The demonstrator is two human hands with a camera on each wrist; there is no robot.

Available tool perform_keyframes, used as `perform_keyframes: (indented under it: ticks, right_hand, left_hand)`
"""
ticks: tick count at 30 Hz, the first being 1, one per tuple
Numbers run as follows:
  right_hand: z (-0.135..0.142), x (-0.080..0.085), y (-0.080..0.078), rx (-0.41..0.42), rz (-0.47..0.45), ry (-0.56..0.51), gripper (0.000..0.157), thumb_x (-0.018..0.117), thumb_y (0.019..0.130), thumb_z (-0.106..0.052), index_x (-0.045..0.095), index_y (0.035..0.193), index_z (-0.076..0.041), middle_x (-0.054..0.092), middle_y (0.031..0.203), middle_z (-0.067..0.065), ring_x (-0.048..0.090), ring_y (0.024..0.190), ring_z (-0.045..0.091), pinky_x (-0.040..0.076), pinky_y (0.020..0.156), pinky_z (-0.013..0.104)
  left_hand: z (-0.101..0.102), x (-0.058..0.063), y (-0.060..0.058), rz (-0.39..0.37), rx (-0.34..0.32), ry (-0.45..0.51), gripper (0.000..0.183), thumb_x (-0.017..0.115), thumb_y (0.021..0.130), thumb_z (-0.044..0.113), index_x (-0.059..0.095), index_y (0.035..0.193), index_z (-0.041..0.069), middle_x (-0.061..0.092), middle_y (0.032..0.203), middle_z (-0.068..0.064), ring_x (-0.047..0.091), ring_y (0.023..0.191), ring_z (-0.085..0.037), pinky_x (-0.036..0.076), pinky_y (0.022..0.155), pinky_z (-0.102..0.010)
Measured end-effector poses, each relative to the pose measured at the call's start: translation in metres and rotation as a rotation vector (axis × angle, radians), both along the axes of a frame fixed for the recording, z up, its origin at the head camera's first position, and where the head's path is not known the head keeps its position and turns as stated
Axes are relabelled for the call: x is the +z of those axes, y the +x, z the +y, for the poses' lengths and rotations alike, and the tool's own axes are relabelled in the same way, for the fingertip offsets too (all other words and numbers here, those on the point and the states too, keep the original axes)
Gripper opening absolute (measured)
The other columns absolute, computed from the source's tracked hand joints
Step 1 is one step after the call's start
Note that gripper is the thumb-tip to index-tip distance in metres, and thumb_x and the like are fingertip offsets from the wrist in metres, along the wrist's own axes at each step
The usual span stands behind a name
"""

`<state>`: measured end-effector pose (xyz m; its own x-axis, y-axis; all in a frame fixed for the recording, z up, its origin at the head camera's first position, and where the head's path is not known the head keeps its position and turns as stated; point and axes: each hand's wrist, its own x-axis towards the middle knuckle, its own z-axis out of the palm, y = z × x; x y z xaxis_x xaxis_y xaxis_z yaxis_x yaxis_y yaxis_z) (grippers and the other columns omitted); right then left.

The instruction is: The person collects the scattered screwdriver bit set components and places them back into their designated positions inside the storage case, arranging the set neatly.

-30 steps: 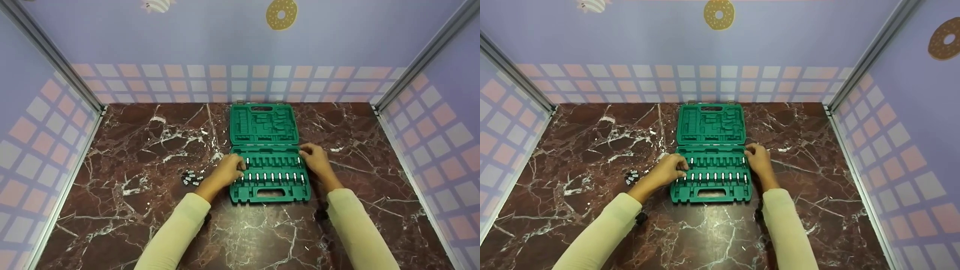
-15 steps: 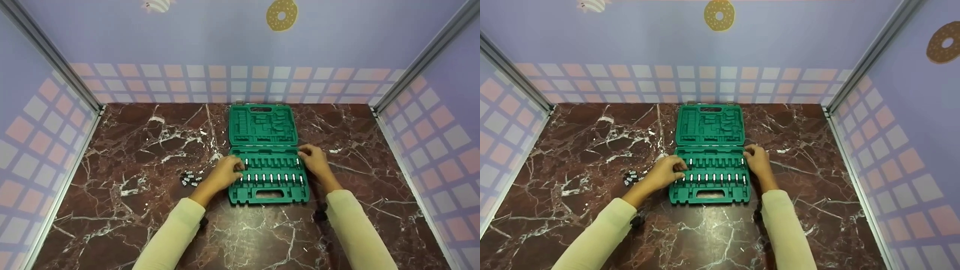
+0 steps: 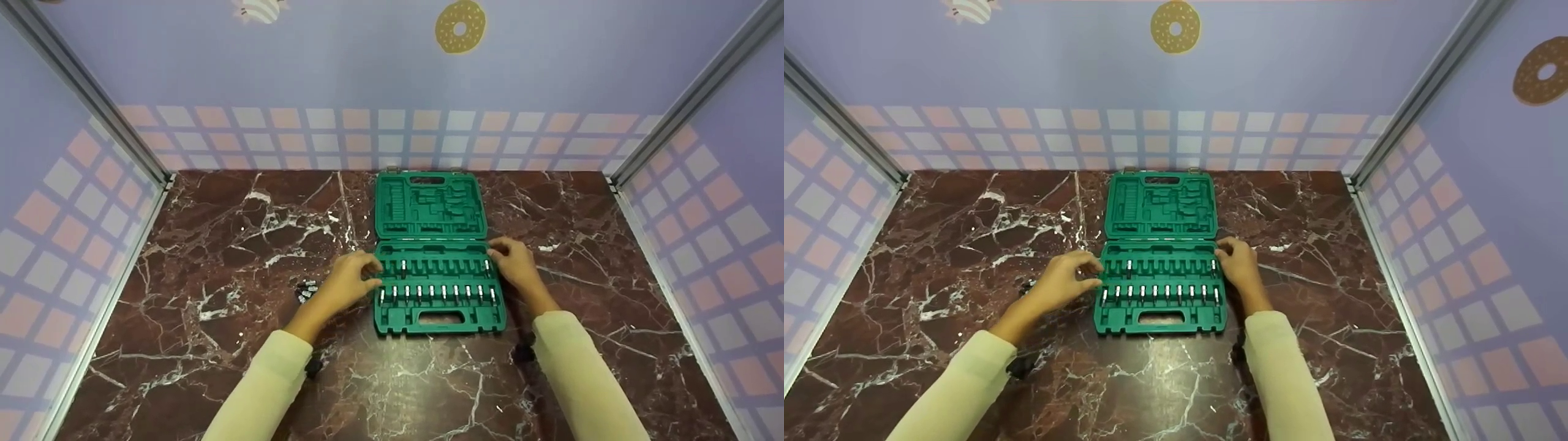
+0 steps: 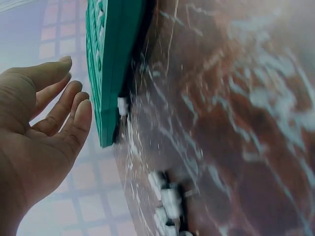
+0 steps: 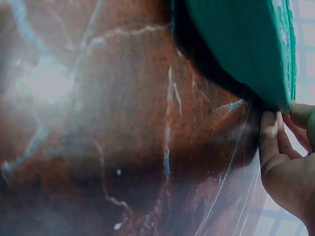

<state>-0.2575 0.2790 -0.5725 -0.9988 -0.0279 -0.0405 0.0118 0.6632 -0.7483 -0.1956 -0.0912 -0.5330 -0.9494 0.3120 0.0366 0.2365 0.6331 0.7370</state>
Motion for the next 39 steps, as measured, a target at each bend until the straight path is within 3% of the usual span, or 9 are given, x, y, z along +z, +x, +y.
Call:
perform_keyframes:
  ticks: [9,17,24,28,31,35,39]
  right_hand:
    - [0.000,0.000,0.001,-0.009,-0.020,-0.003,0.026,0.062,0.103,-0.014,0.069,0.125,0.000,0.069,0.120,0.024,0.065,0.110,0.038,0.052,0.095,0.052]
    - [0.000,0.000,0.000,-0.017,-0.010,-0.013,0.026,0.063,0.103,-0.013,0.069,0.124,0.001,0.070,0.118,0.023,0.065,0.108,0.037,0.053,0.094,0.051]
    - [0.000,-0.001,0.000,-0.015,-0.016,-0.020,0.026,0.063,0.103,-0.013,0.069,0.124,0.001,0.070,0.118,0.023,0.065,0.108,0.037,0.053,0.093,0.050]
    - [-0.001,-0.001,0.000,-0.017,-0.020,-0.016,0.026,0.063,0.103,-0.014,0.069,0.124,0.000,0.070,0.117,0.023,0.065,0.107,0.037,0.053,0.093,0.050]
    - [0.000,-0.001,0.000,-0.010,-0.007,-0.015,0.026,0.063,0.103,-0.014,0.069,0.124,0.000,0.070,0.118,0.023,0.065,0.108,0.038,0.053,0.093,0.052]
    - [0.000,-0.001,0.001,0.002,0.006,-0.013,0.026,0.063,0.103,-0.013,0.069,0.125,0.001,0.070,0.119,0.024,0.066,0.109,0.039,0.053,0.094,0.053]
    - [-0.001,-0.002,0.000,0.003,0.007,-0.008,0.026,0.063,0.103,-0.014,0.069,0.124,0.001,0.070,0.119,0.024,0.066,0.109,0.039,0.053,0.094,0.053]
  left_hand:
    - [-0.030,0.003,0.004,0.087,0.077,0.012,0.023,0.084,0.082,0.004,0.075,0.103,0.003,0.072,0.104,-0.010,0.068,0.096,-0.028,0.058,0.089,-0.043]
    - [-0.061,0.004,0.007,0.125,0.141,0.004,0.026,0.084,0.080,0.000,0.075,0.105,0.001,0.069,0.096,-0.017,0.065,0.089,-0.037,0.054,0.082,-0.046]
    - [-0.083,0.005,0.010,0.083,0.168,-0.028,0.026,0.082,0.083,0.001,0.074,0.108,-0.001,0.069,0.101,-0.018,0.067,0.095,-0.039,0.055,0.088,-0.051]
    - [-0.094,0.001,0.012,0.067,0.175,-0.099,0.028,0.081,0.083,0.001,0.074,0.110,0.000,0.071,0.112,-0.022,0.064,0.110,-0.044,0.049,0.100,-0.057]
    - [-0.100,-0.003,0.012,0.052,0.175,-0.124,0.027,0.079,0.083,-0.002,0.074,0.109,-0.002,0.070,0.113,-0.022,0.065,0.107,-0.042,0.051,0.099,-0.056]
    - [-0.106,-0.009,0.013,0.035,0.171,-0.126,0.023,0.078,0.085,-0.004,0.074,0.107,-0.003,0.067,0.102,-0.018,0.066,0.091,-0.034,0.056,0.085,-0.049]
    - [-0.110,-0.013,0.011,0.030,0.171,-0.128,0.022,0.076,0.085,-0.006,0.074,0.106,-0.004,0.066,0.100,-0.018,0.065,0.091,-0.034,0.056,0.086,-0.050]
